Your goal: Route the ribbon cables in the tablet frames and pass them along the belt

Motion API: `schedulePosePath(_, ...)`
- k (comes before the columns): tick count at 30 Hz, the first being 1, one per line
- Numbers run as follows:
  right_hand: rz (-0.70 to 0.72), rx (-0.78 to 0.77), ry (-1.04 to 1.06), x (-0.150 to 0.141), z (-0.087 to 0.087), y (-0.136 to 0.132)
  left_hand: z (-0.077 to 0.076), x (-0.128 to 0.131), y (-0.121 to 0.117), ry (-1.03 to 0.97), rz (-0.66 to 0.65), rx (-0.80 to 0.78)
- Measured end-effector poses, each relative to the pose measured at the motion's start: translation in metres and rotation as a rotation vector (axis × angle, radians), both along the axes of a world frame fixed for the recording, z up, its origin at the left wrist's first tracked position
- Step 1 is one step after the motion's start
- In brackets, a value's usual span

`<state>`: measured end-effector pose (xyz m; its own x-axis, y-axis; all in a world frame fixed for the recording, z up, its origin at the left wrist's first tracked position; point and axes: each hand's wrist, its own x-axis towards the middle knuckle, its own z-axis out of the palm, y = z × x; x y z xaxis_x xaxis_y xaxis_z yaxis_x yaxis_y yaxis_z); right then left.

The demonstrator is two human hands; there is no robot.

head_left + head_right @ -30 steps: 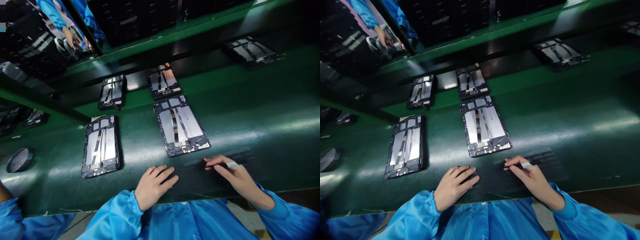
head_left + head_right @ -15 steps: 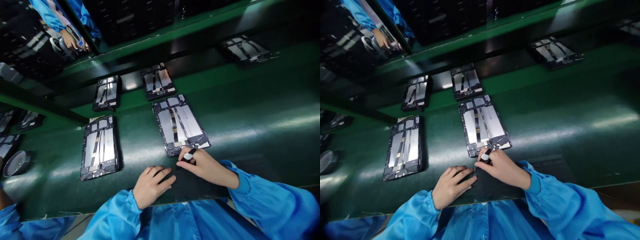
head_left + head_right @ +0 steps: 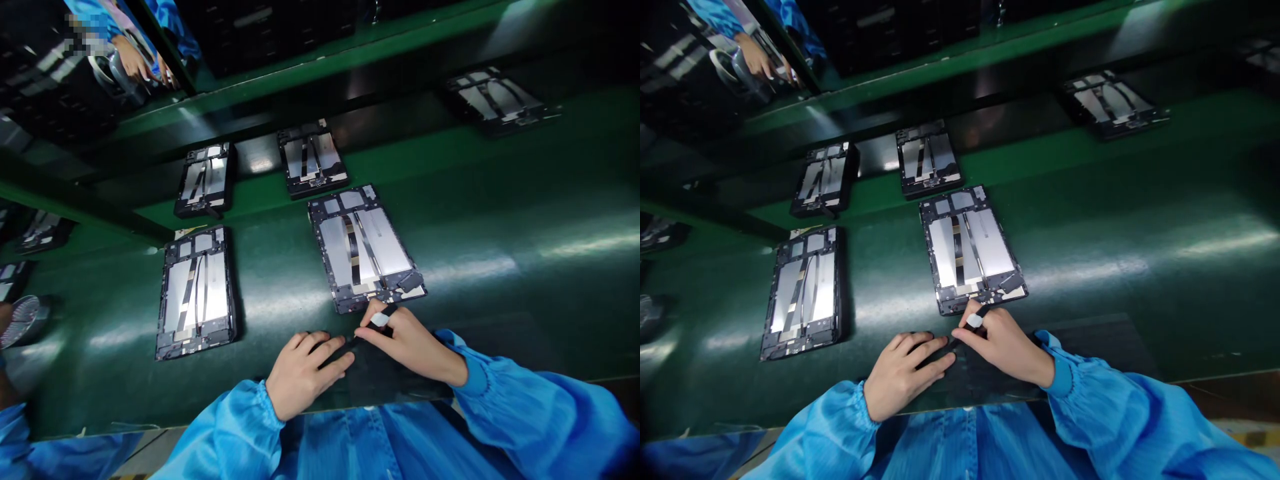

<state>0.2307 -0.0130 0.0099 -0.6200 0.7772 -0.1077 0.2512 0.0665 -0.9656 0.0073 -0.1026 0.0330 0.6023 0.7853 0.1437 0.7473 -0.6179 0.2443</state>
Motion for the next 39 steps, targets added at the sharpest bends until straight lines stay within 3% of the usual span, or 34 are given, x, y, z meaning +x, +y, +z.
schedulePosePath(5,-0.107,-0.268,0.142,0.014,0.011,0.034,0.008,0.002,0.007,-0.035,0.021,-0.016)
schedulePosePath(10,0.006,-0.461,0.056,0.002,0.024,0.078,0.008,0.003,0.034,-0.101,0.105,0.124)
schedulePosePath(18,0.12,-0.436,-0.002,-0.011,0.018,0.081,-0.007,0.0,0.043,-0.052,0.107,0.183)
schedulePosePath(39,0.088,-0.397,-0.051,-0.012,0.019,0.08,-0.007,0.0,0.042,-0.074,0.094,0.15)
